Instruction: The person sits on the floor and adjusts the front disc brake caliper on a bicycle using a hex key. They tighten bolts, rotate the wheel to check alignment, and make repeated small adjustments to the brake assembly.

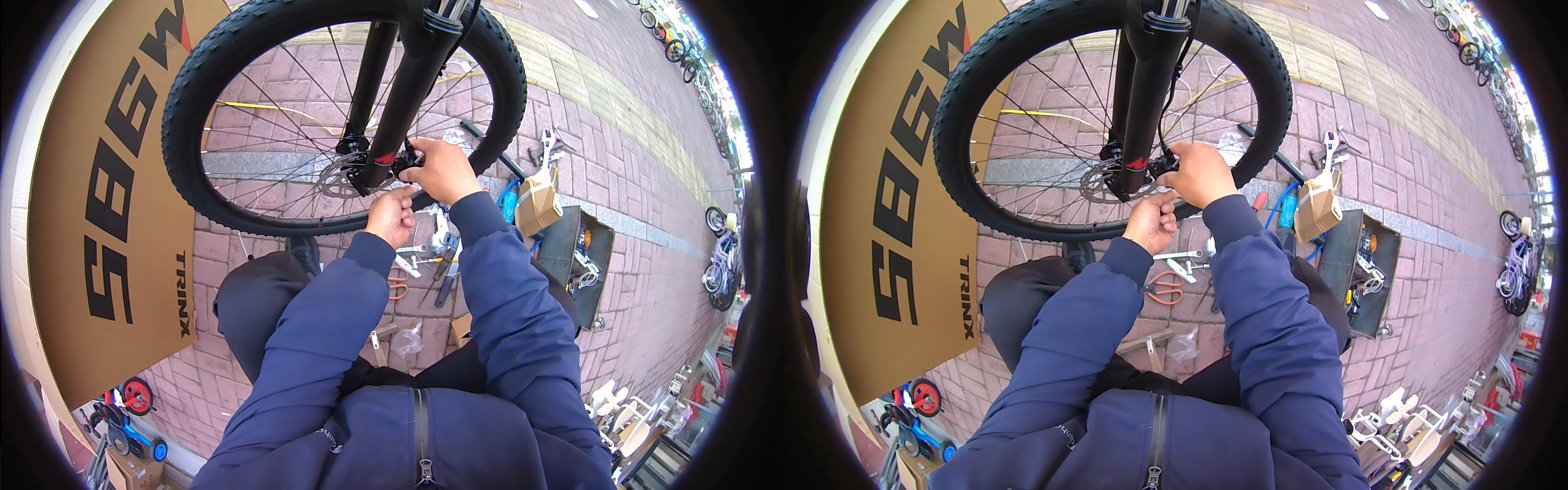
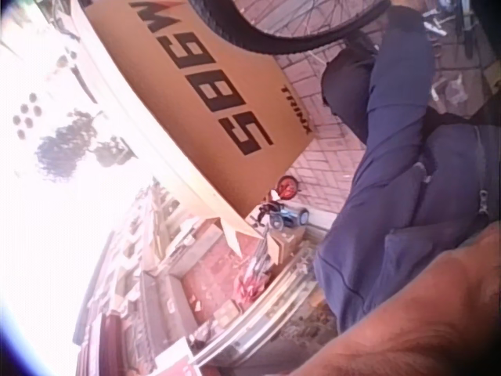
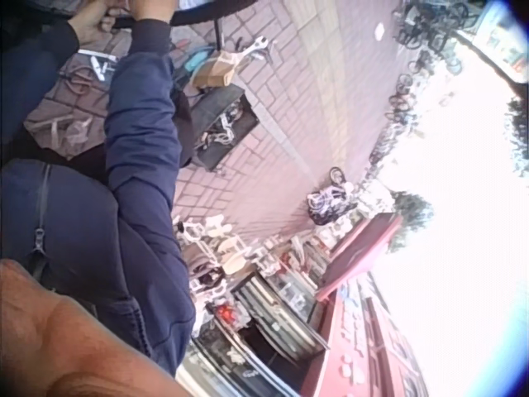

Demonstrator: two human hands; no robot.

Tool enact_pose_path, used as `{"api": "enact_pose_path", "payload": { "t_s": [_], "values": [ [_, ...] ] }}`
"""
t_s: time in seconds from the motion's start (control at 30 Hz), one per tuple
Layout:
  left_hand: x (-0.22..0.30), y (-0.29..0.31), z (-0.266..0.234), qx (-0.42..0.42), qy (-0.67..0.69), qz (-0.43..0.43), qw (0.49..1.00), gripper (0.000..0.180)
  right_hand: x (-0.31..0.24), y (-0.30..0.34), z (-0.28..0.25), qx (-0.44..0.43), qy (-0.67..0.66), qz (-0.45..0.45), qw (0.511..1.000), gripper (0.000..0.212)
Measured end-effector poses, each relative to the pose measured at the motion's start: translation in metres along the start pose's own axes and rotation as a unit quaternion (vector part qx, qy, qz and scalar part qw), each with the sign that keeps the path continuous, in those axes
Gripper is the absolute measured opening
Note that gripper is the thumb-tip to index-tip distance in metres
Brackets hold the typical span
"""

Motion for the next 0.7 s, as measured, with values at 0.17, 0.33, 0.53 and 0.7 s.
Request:
{"api": "enact_pose_path", "payload": {
  "t_s": [0.17,0.33,0.53,0.7],
  "values": [
    [-0.0025,-0.0072,0.0042,-0.042,0.087,-0.006,0.995,0.008,-0.0024,-0.0008,0.0038,-0.009,0.037,0.011,0.999,0.046],
    [-0.0001,-0.0034,0.0044,-0.051,0.103,0.004,0.993,0.01,0.0003,-0.0052,0.001,0.01,-0.005,-0.002,1.0,0.036],
    [-0.0005,-0.0023,0.0053,-0.048,0.129,0.022,0.99,0.012,0.0035,-0.0075,0.0017,0.009,-0.041,-0.031,0.999,0.033],
    [-0.0011,-0.0056,0.0042,-0.045,0.141,0.026,0.989,0.011,0.0037,-0.0068,0.0,0.006,-0.055,-0.045,0.997,0.032]
  ]
}}
Point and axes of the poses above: each hand's wrist, its own y-axis away from the middle knuckle, its own z-axis out of the palm, x = y × z, the point moved 9 cm from there along -y, towards the middle knuckle, and after that the axes turned 7 degrees about y, right-handed, at the moved point
